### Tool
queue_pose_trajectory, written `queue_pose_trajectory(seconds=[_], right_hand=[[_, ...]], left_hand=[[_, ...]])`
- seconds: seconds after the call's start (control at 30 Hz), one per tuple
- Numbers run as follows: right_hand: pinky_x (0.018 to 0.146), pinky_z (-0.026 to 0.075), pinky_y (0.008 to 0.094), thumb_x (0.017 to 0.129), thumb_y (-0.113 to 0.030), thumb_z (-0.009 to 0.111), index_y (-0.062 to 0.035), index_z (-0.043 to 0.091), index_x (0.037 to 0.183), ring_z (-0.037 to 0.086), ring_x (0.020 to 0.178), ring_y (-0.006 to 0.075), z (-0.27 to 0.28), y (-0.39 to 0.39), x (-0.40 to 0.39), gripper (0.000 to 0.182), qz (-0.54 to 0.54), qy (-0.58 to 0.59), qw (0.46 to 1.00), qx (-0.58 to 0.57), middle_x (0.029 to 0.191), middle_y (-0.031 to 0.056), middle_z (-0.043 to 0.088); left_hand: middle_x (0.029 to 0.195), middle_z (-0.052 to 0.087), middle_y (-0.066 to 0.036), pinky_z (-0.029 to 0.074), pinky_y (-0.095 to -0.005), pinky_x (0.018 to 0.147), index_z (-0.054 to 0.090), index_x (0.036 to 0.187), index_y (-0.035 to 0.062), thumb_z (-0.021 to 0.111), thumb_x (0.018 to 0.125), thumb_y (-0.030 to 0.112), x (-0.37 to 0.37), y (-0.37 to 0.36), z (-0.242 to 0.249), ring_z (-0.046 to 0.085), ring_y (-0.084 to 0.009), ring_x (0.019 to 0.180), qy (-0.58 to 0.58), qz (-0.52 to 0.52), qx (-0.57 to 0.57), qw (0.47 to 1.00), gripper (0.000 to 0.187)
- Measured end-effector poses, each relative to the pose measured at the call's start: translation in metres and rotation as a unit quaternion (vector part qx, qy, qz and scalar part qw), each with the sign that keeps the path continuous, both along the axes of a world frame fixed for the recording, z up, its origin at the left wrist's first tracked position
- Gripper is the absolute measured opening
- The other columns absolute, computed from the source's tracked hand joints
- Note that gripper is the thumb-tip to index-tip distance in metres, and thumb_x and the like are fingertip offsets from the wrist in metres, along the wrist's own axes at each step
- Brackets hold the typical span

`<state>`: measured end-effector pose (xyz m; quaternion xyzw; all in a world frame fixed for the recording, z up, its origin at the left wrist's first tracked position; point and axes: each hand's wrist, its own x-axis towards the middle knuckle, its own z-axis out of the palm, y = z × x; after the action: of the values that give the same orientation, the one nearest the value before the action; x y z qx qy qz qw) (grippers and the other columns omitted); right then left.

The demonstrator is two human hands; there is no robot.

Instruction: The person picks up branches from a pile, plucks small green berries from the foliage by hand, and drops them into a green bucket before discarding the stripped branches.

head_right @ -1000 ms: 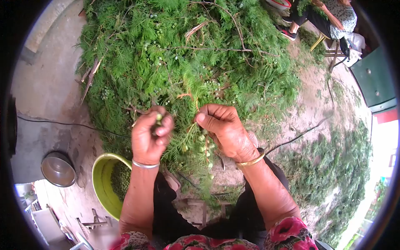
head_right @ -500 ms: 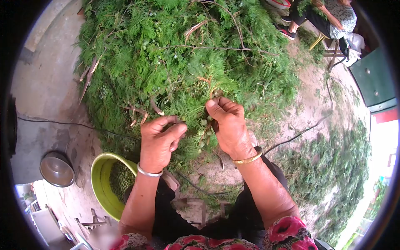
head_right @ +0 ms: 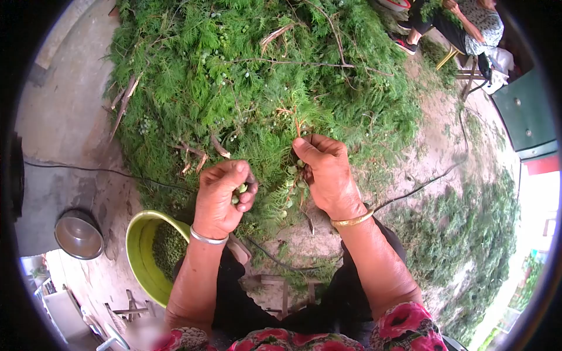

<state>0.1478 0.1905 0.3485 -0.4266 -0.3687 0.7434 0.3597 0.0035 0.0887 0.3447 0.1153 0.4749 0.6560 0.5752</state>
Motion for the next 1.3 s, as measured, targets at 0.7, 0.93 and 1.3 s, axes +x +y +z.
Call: queue_pose_trajectory(seconds=[0.7,0.93,1.3], right_hand=[[0.052,0.041,0.0239,0.083,-0.010,0.064,0.0033,0.064,0.075,0.054,0.057,0.0099,-0.006,0.006,0.011,0.016,0.116,-0.090,0.986,0.076,0.068,0.0050,0.063],[0.055,0.043,0.0275,0.083,-0.009,0.062,0.0035,0.061,0.076,0.056,0.061,0.0142,-0.009,0.018,0.015,0.015,-0.040,-0.064,0.997,0.008,0.070,0.0065,0.060],[0.070,0.052,0.0378,0.088,-0.002,0.056,0.0066,0.056,0.094,0.060,0.077,0.0216,-0.022,-0.002,0.016,0.011,-0.017,0.138,0.982,-0.128,0.086,0.0109,0.060]], left_hand=[[0.063,0.052,-0.002,0.034,-0.0203,0.038,0.060,0.085,0.0009,0.059,0.087,0.007,-0.015,-0.001,-0.010,0.043,-0.0089,0.050,-0.120,0.013,0.075,0.990,0.007],[0.100,0.058,-0.023,0.053,-0.0367,0.066,0.054,0.113,-0.0087,0.056,0.089,0.021,-0.035,-0.002,-0.010,0.056,-0.0288,0.083,-0.242,-0.014,0.128,0.962,0.038],[0.089,0.062,-0.018,0.045,-0.0222,0.048,0.059,0.099,-0.0037,0.062,0.087,0.015,-0.071,-0.079,0.013,0.057,-0.0172,0.066,0.022,0.167,0.050,0.984,0.022]])
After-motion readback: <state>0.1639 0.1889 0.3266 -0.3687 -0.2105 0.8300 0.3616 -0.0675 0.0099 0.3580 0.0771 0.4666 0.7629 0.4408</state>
